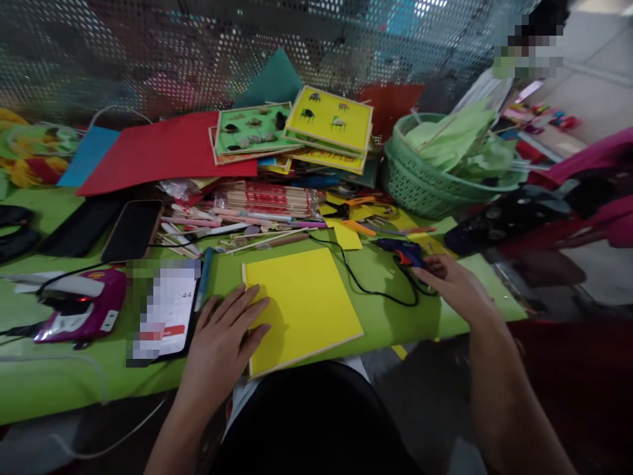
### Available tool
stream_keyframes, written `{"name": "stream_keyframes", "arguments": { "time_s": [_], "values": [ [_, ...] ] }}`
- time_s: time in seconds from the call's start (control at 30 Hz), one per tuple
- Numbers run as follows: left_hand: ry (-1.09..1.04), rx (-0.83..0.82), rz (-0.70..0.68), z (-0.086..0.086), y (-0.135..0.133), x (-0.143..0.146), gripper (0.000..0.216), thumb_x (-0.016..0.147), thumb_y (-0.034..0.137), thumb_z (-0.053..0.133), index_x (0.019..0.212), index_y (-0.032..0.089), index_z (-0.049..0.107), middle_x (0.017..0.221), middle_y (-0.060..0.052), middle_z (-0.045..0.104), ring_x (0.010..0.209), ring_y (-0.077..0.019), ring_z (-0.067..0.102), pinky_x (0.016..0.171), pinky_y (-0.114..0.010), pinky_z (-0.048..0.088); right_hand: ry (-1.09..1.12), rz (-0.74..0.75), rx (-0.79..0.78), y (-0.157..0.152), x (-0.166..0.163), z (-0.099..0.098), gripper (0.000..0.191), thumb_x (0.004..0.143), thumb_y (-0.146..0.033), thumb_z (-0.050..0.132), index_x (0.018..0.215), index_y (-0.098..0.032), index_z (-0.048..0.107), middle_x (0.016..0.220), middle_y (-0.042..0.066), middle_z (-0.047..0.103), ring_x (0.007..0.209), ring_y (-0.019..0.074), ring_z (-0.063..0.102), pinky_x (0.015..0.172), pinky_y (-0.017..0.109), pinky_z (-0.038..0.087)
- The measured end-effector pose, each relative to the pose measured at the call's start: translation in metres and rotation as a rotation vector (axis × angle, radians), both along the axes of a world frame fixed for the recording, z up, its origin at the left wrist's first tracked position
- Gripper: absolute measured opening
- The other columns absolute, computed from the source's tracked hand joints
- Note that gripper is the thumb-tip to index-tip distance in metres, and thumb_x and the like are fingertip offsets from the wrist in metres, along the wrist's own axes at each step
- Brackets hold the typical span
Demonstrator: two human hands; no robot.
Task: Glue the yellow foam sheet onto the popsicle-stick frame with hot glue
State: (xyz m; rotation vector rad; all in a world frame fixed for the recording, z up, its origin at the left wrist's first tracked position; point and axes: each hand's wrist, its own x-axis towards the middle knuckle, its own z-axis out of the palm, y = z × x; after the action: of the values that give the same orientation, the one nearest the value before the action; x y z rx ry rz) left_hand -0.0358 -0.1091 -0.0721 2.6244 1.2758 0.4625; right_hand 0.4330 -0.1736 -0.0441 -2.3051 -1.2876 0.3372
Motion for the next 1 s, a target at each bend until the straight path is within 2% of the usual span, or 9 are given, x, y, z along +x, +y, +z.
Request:
{"name": "stream_keyframes", "arguments": {
  "time_s": [0.1,0.2,0.33,0.5,0.63,0.77,0.87,0.93,1.0],
  "values": [
    [0.008,0.082,-0.033,-0.004,-0.003,0.003,0.037,0.104,0.038,0.049,0.138,0.031,0.062,0.153,-0.003,0.057,0.142,-0.0310,0.051,0.115,-0.059,0.035,0.267,-0.146,0.097,0.016,0.002,-0.012,0.046,0.054,-0.045,0.086,0.090,-0.020,0.071,0.077,0.004,0.070,0.071,0.0231,0.061,0.065,0.035,0.045],
    [0.020,0.100,-0.050,-0.004,-0.005,0.005,0.036,0.104,0.036,0.049,0.137,0.030,0.062,0.153,-0.004,0.057,0.141,-0.0313,0.052,0.114,-0.060,0.036,0.407,-0.198,0.168,0.027,-0.001,-0.011,0.034,0.052,-0.037,0.080,0.081,-0.022,0.070,0.074,0.001,0.067,0.072,0.0212,0.058,0.065,0.033,0.041],
    [0.017,0.093,-0.060,-0.005,-0.007,0.006,0.037,0.103,0.034,0.051,0.139,0.031,0.060,0.154,-0.004,0.055,0.143,-0.0317,0.050,0.113,-0.061,0.035,0.505,-0.226,0.289,0.021,-0.015,0.011,0.030,0.056,-0.036,0.075,0.080,-0.022,0.065,0.066,-0.002,0.055,0.061,0.0156,0.046,0.056,0.031,0.031],
    [-0.025,0.084,-0.048,-0.004,-0.008,0.009,0.035,0.102,0.030,0.054,0.136,0.030,0.061,0.152,-0.004,0.057,0.142,-0.0335,0.051,0.112,-0.063,0.034,0.638,-0.147,0.438,0.006,-0.042,0.048,0.037,0.061,-0.038,0.074,0.094,-0.025,0.063,0.078,0.001,0.057,0.064,0.0154,0.048,0.051,0.033,0.018],
    [-0.042,0.044,-0.052,0.001,-0.012,0.017,0.033,0.101,0.031,0.056,0.134,0.029,0.062,0.152,-0.005,0.058,0.141,-0.0341,0.052,0.113,-0.067,0.032,0.920,-0.019,0.396,0.007,-0.068,0.062,0.030,0.064,-0.028,0.075,0.093,-0.024,0.067,0.080,0.003,0.058,0.053,0.0112,0.041,0.053,0.034,0.023],
    [-0.074,-0.020,-0.027,0.005,-0.015,0.020,0.033,0.103,0.034,0.055,0.136,0.032,0.060,0.153,-0.001,0.057,0.143,-0.0305,0.050,0.116,-0.067,0.028,0.885,0.079,0.569,0.020,-0.093,0.065,0.037,0.066,-0.018,0.074,0.100,-0.029,0.067,0.080,0.002,0.057,0.062,0.0156,0.047,0.054,0.034,0.027],
    [-0.083,-0.041,-0.021,0.006,-0.016,0.018,0.033,0.103,0.037,0.053,0.135,0.032,0.059,0.153,0.001,0.056,0.144,-0.0293,0.048,0.117,-0.068,0.029,0.965,0.225,0.328,0.033,-0.107,0.065,0.020,0.074,-0.029,0.068,0.094,-0.023,0.069,0.065,0.002,0.052,0.056,0.0162,0.043,0.052,0.035,0.027],
    [-0.085,-0.054,-0.020,0.007,-0.016,0.017,0.033,0.104,0.038,0.053,0.135,0.032,0.059,0.154,0.001,0.056,0.145,-0.0285,0.047,0.118,-0.068,0.029,0.990,0.269,0.153,0.040,-0.115,0.064,0.020,0.075,-0.030,0.070,0.094,-0.020,0.071,0.061,0.002,0.053,0.055,0.0160,0.044,0.053,0.035,0.032],
    [-0.089,-0.066,-0.023,0.007,-0.016,0.017,0.034,0.103,0.040,0.053,0.136,0.032,0.059,0.154,0.000,0.055,0.146,-0.0280,0.046,0.119,-0.068,0.028,0.990,0.289,0.104,0.047,-0.123,0.063,0.028,0.075,-0.028,0.075,0.101,-0.021,0.072,0.068,0.003,0.062,0.060,0.0167,0.050,0.055,0.033,0.035]
  ]
}}
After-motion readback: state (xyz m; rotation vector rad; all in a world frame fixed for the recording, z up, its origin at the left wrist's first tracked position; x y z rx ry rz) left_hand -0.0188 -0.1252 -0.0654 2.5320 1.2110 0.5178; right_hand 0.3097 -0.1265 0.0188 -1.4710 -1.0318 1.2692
